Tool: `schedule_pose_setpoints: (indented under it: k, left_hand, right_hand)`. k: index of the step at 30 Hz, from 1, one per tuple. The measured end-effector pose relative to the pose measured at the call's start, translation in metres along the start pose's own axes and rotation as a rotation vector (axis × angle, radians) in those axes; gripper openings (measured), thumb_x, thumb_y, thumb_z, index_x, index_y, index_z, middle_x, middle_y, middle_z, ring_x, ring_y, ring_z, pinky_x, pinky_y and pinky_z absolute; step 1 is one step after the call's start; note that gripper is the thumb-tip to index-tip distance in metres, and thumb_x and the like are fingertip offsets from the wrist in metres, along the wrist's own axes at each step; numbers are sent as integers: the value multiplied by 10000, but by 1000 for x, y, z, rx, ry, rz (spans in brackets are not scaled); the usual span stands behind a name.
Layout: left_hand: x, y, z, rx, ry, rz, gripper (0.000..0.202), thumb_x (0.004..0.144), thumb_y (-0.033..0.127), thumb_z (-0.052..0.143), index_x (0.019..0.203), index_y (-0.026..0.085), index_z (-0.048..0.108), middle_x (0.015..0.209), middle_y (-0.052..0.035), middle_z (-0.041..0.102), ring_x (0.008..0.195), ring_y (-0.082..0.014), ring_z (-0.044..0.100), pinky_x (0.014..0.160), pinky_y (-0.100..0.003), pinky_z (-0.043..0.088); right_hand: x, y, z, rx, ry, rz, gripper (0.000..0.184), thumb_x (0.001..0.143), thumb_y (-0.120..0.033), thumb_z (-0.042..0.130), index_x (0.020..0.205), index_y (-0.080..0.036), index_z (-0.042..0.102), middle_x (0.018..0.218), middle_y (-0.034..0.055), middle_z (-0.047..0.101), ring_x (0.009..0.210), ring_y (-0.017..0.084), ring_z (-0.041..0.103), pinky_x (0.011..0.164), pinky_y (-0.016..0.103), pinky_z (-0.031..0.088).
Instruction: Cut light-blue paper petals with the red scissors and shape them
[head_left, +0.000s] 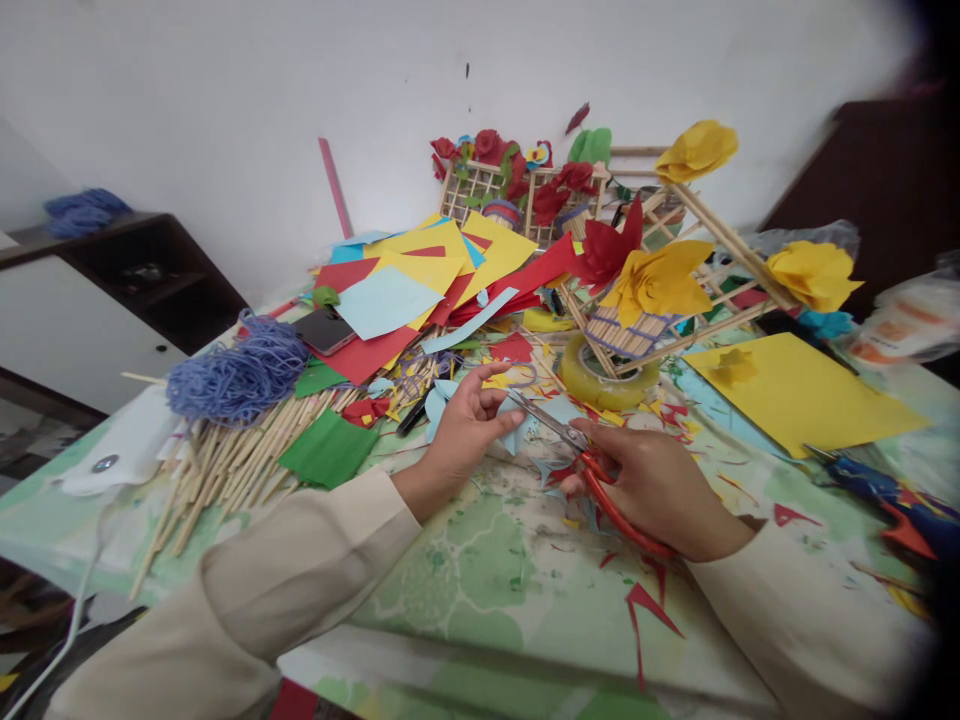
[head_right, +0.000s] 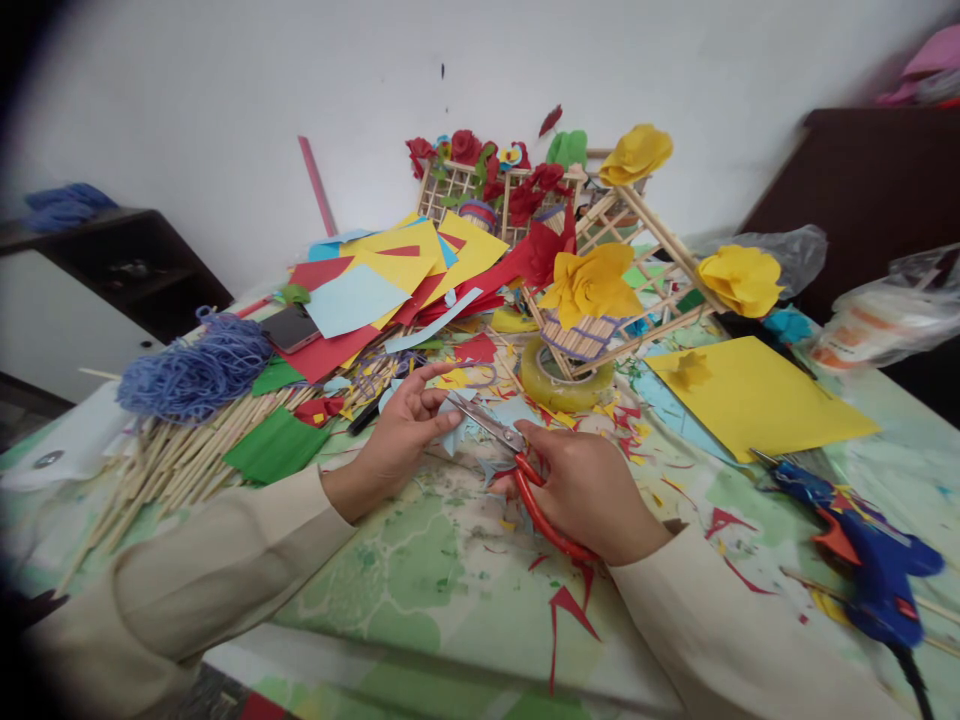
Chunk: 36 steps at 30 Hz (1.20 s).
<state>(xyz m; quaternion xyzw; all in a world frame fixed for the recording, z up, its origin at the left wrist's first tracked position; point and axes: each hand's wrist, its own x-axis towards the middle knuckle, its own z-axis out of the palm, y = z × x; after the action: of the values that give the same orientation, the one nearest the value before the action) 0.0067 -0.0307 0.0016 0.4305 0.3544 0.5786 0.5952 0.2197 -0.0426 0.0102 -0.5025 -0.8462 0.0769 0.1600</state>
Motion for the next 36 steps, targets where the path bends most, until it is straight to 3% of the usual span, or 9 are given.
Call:
schedule_pose_setpoints:
  k: [22,36]
  left_hand:
    - [0,-1,-2,-16,11,-51,645,633,199,785,1204,217,487,715,59,597,621,-75,561,560,-182,437]
    - [0,-1,-2,-33,17,-57,670,638,213,789,1227,222,470,741,47,618,626,-77,582,609,-200,461]
  right_hand:
    - [-1,-1,1,20,-12,-1,555,787,-579,564,1209,-225,634,669,38,703,572,178,607,516,256,353]
    - [-1,0,3,66,-1,-15,554,802,-564,564,1207,-191,631,715,66,721,594,192,632,514,257,393]
